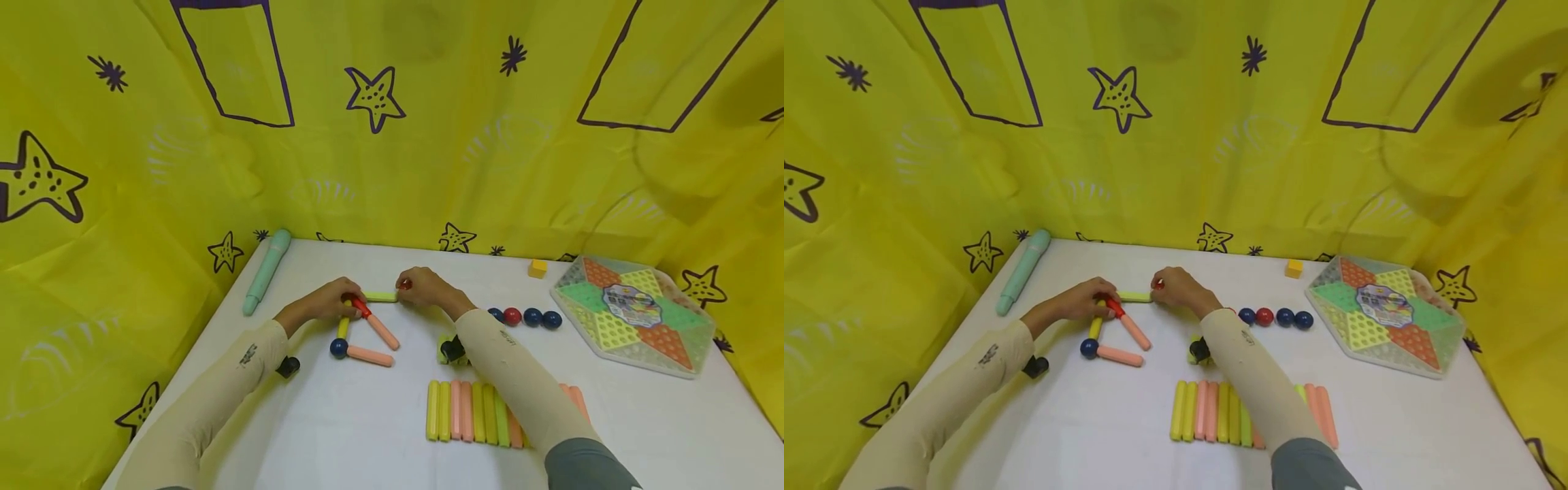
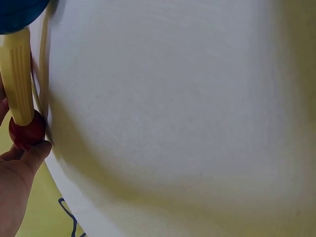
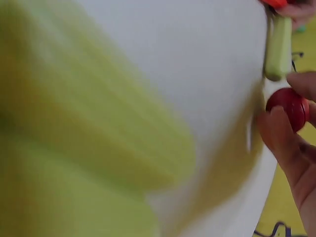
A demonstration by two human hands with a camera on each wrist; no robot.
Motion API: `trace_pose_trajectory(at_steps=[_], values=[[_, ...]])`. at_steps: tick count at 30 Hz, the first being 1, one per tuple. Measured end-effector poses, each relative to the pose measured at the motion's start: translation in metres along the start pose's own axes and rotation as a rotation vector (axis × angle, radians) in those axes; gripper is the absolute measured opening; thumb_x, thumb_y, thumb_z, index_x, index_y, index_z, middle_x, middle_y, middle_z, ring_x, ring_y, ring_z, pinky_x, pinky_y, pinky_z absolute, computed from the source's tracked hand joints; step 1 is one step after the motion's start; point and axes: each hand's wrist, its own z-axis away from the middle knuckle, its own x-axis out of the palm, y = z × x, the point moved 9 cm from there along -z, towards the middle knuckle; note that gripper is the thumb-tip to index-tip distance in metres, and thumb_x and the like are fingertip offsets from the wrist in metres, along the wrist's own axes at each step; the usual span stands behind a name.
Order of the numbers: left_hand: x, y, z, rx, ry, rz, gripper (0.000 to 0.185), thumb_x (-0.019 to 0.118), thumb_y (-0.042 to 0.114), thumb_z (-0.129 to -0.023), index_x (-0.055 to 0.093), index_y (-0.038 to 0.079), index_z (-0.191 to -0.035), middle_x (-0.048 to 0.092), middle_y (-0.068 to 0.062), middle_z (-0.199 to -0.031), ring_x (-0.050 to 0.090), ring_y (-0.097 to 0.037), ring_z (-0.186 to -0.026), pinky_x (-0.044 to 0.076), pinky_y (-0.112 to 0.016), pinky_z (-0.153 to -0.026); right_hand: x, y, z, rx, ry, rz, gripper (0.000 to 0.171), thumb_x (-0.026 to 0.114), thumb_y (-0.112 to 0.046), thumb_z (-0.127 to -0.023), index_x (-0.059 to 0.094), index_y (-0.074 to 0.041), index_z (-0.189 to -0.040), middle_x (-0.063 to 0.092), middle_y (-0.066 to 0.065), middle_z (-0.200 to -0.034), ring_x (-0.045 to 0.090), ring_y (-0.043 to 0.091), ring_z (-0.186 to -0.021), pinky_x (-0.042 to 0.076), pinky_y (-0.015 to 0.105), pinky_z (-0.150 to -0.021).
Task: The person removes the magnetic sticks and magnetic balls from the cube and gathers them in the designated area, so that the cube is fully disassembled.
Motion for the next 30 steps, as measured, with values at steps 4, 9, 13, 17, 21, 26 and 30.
trace_pose_trajectory(at_steps=[4, 9, 13, 17, 21, 26, 30], values=[[0.001, -0.001, 0.001, -0.004, 0.003, 0.007, 0.022, 0.073, 0.015, -0.093, 0.073, 0.010, -0.115, 0.059, -0.011, -0.124, 0.049, -0.025, -0.113, 0.042, -0.043, -0.101, -0.007, 0.015, 0.006, 0.016, -0.047, -0.089, 0.031, 0.070, -0.013, -0.093, 0.067, -0.005, -0.123, 0.065, 0.016, -0.118, 0.060, 0.020, -0.092, 0.052, 0.025, -0.074], [0.001, 0.001, 0.001, 0.023, 0.022, 0.021, 0.022, 0.074, 0.015, -0.092, 0.073, 0.009, -0.113, 0.061, -0.011, -0.123, 0.049, -0.025, -0.112, 0.043, -0.043, -0.100, -0.033, 0.032, 0.030, 0.023, -0.044, -0.079, 0.041, 0.070, -0.017, -0.094, 0.060, -0.004, -0.131, 0.064, 0.019, -0.124, 0.065, 0.023, -0.093, 0.056, 0.034, -0.080], [0.000, 0.003, 0.001, 0.031, 0.022, 0.017, 0.022, 0.074, 0.017, -0.092, 0.073, 0.010, -0.113, 0.062, -0.012, -0.124, 0.050, -0.026, -0.114, 0.043, -0.046, -0.102, -0.048, 0.044, 0.058, 0.019, -0.035, 0.000, 0.036, 0.073, -0.022, -0.093, 0.064, -0.005, -0.123, 0.068, 0.014, -0.115, 0.061, 0.022, -0.098, 0.052, 0.038, -0.088], [-0.002, 0.003, 0.002, 0.011, 0.018, 0.002, 0.021, 0.074, 0.017, -0.092, 0.073, 0.011, -0.112, 0.061, -0.011, -0.126, 0.050, -0.026, -0.116, 0.042, -0.047, -0.103, -0.047, 0.054, 0.080, 0.016, -0.049, 0.030, 0.028, 0.073, -0.023, -0.092, 0.069, -0.009, -0.115, 0.069, 0.009, -0.109, 0.060, 0.020, -0.091, 0.053, 0.036, -0.084], [-0.003, 0.006, 0.002, 0.023, 0.010, 0.001, 0.022, 0.074, 0.016, -0.093, 0.073, 0.009, -0.113, 0.062, -0.013, -0.124, 0.050, -0.027, -0.114, 0.042, -0.047, -0.102, -0.042, 0.058, 0.091, 0.007, -0.035, 0.040, 0.026, 0.074, -0.022, -0.091, 0.071, -0.010, -0.114, 0.068, 0.008, -0.110, 0.059, 0.019, -0.088, 0.052, 0.034, -0.080], [-0.001, 0.006, 0.001, 0.026, 0.004, 0.009, 0.021, 0.074, 0.015, -0.092, 0.073, 0.010, -0.112, 0.062, -0.011, -0.122, 0.049, -0.024, -0.111, 0.041, -0.043, -0.100, -0.036, 0.056, 0.092, -0.015, -0.026, 0.054, 0.027, 0.073, -0.021, -0.090, 0.072, -0.007, -0.113, 0.064, 0.010, -0.108, 0.056, 0.022, -0.092, 0.048, 0.035, -0.082], [0.001, 0.009, 0.000, 0.060, 0.007, 0.020, 0.020, 0.074, 0.013, -0.092, 0.073, 0.007, -0.111, 0.064, -0.012, -0.119, 0.050, -0.025, -0.107, 0.042, -0.042, -0.097, -0.030, 0.060, 0.089, 0.002, -0.041, 0.041, 0.025, 0.074, -0.019, -0.090, 0.072, -0.005, -0.111, 0.062, 0.010, -0.102, 0.054, 0.021, -0.088, 0.045, 0.032, -0.077]])
